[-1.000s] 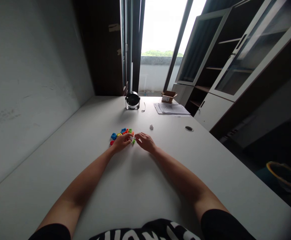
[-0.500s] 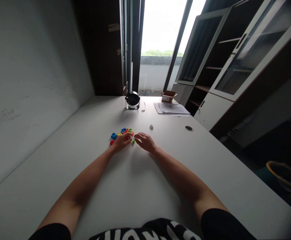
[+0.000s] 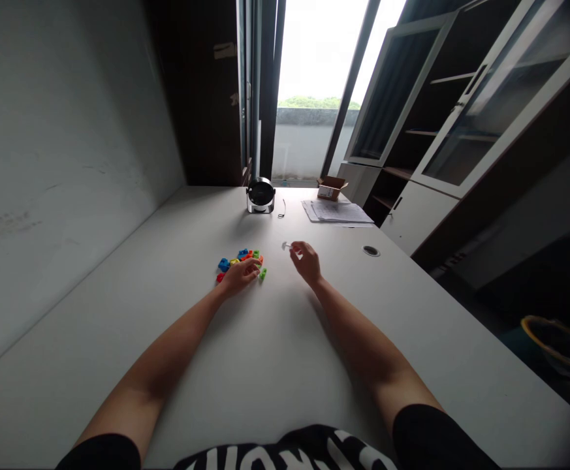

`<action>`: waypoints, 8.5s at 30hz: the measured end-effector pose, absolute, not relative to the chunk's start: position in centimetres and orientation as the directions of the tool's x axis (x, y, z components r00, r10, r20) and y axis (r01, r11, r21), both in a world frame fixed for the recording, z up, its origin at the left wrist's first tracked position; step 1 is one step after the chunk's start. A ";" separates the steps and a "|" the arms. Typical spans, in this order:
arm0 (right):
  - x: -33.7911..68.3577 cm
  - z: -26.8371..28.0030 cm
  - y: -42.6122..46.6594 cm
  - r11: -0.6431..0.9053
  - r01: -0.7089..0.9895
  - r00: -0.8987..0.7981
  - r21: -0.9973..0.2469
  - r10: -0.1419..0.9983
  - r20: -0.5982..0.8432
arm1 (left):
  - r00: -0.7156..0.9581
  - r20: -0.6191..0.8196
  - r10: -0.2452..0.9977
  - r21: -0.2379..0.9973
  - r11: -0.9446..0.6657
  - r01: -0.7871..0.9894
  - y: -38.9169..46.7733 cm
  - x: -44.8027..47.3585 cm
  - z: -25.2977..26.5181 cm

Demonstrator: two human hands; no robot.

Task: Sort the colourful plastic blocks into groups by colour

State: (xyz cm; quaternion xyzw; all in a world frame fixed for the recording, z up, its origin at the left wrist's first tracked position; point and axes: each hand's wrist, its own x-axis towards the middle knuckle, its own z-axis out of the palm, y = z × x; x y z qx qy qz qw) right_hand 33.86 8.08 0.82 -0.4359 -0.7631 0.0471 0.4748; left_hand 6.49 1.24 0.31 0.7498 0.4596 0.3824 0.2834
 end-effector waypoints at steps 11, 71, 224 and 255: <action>39.8 -1.3 11.6 -0.023 0.754 0.311 -0.656 0.893 0.326 | 0.288 0.329 0.899 0.702 -0.437 0.562 1.1 6.7 0.2; 37.0 -2.3 18.6 0.339 0.898 -0.247 -0.280 0.916 0.316 | 0.329 0.310 0.892 0.601 -0.452 0.659 1.5 6.5 1.0; 34.8 -2.7 16.0 0.319 0.875 -0.181 -0.363 0.913 0.364 | 0.352 0.391 0.851 0.318 -0.484 0.816 0.9 7.6 1.3; 34.2 -1.8 14.4 0.382 0.869 -0.248 -0.315 0.887 0.390 | 0.550 0.341 0.762 0.111 -0.614 0.782 0.0 10.2 1.2</action>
